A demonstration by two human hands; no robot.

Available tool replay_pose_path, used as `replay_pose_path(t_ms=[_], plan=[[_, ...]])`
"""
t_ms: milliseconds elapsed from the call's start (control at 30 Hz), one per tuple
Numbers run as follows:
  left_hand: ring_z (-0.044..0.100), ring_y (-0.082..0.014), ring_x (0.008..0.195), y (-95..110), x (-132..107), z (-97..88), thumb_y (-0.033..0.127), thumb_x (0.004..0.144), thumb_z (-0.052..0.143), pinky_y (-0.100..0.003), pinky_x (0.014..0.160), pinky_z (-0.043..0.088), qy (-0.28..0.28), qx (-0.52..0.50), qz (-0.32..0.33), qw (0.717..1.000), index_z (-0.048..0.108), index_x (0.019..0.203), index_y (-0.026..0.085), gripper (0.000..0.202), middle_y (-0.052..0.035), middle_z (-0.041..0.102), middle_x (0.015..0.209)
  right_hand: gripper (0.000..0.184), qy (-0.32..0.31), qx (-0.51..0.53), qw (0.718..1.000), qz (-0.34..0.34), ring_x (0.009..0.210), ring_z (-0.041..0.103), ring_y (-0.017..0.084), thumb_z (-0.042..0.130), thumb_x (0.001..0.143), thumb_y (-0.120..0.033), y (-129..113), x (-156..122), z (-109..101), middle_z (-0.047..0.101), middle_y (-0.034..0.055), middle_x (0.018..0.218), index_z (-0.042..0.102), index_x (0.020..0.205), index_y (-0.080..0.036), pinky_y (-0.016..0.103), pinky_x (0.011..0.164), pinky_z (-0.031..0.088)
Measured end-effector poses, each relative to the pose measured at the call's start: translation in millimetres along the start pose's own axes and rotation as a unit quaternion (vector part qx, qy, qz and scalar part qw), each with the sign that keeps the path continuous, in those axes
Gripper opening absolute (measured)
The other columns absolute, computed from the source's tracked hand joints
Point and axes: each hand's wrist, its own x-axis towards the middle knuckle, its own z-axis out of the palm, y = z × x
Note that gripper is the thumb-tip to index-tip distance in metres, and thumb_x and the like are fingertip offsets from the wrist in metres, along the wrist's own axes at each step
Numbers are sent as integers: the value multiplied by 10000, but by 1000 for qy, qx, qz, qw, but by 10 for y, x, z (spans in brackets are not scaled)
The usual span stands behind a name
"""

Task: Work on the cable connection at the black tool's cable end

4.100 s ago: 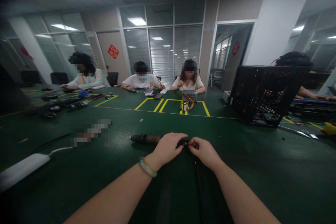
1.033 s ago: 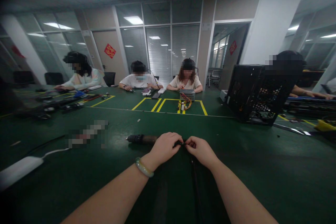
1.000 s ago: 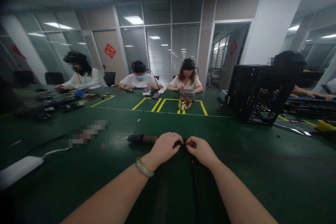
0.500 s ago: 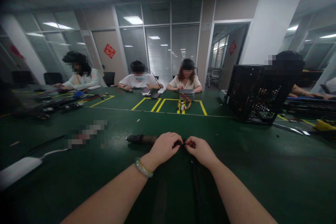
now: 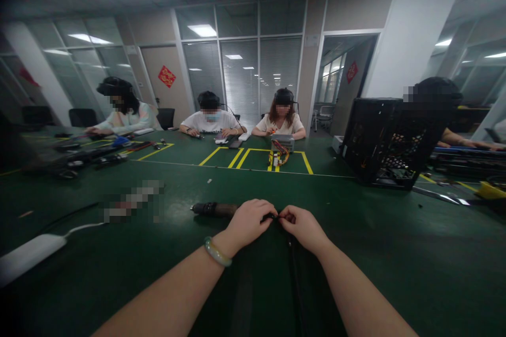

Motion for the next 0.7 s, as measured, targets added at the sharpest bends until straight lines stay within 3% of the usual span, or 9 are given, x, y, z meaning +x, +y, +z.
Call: replay_pose_path(t_ms=[700], plan=[[545,-198,1006,-1,-9,14,203,847,585,-347,927,416,8,5,-22,1000,589,1045,228,199,-18,622,1033,171,1,8,1000,-5,675,583,156,573,830,-338,28,3,9,668,-1,763,663,898,-208,252,593,410]])
